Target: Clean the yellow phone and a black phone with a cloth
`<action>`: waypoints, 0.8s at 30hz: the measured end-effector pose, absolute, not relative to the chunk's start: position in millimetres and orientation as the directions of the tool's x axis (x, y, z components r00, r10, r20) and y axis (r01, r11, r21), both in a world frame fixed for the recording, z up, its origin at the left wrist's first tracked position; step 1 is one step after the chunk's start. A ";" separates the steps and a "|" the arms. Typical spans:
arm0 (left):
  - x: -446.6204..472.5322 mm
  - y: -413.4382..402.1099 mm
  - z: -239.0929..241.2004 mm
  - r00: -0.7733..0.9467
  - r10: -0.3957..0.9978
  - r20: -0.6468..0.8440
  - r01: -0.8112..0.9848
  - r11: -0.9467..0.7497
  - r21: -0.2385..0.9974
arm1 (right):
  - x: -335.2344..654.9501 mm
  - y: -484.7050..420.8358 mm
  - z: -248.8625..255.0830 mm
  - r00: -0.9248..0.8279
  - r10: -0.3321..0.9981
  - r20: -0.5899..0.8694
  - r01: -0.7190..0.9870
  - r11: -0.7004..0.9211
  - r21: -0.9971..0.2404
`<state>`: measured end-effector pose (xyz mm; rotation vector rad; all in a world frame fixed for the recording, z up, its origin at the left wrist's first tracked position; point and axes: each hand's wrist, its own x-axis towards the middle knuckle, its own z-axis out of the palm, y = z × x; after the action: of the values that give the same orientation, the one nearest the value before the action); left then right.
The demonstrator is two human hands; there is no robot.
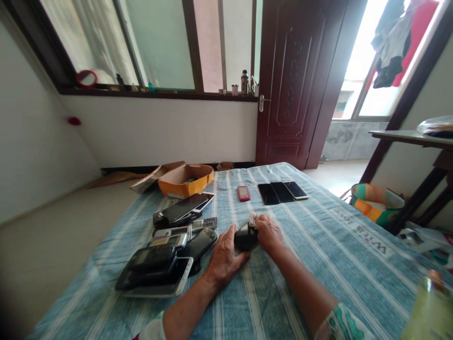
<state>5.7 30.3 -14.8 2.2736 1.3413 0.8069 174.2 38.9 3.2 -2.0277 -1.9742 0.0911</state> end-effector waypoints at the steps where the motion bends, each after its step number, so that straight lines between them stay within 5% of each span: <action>1: 5.6 30.7 -15.2 0.381 0.880 0.285 0.661 -0.475 0.581 | 173.1 44.9 6.2 0.076 0.985 0.154 0.963 -0.032 -0.266; 4: 4.7 32.1 -17.6 0.383 0.876 0.293 0.656 -0.481 0.581 | 158.7 49.8 12.2 0.063 0.987 0.149 0.961 -0.019 -0.277; 12: 3.3 33.8 -21.5 0.401 0.847 0.350 0.618 -0.532 0.579 | 144.1 15.4 0.2 -0.295 0.915 0.273 0.838 0.386 -0.387; 20: 5.5 30.4 -15.3 0.372 0.881 0.293 0.677 -0.474 0.564 | 183.8 29.9 2.7 -0.013 0.981 0.191 0.932 0.081 -0.353; 24: 4.8 31.0 -17.4 0.379 0.875 0.299 0.662 -0.483 0.573 | 183.7 35.5 -0.2 0.001 0.976 0.216 0.951 0.066 -0.303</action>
<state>4.8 31.0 -17.4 2.2861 1.3391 0.8233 183.7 35.5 -0.2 -1.9218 -1.9885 0.0968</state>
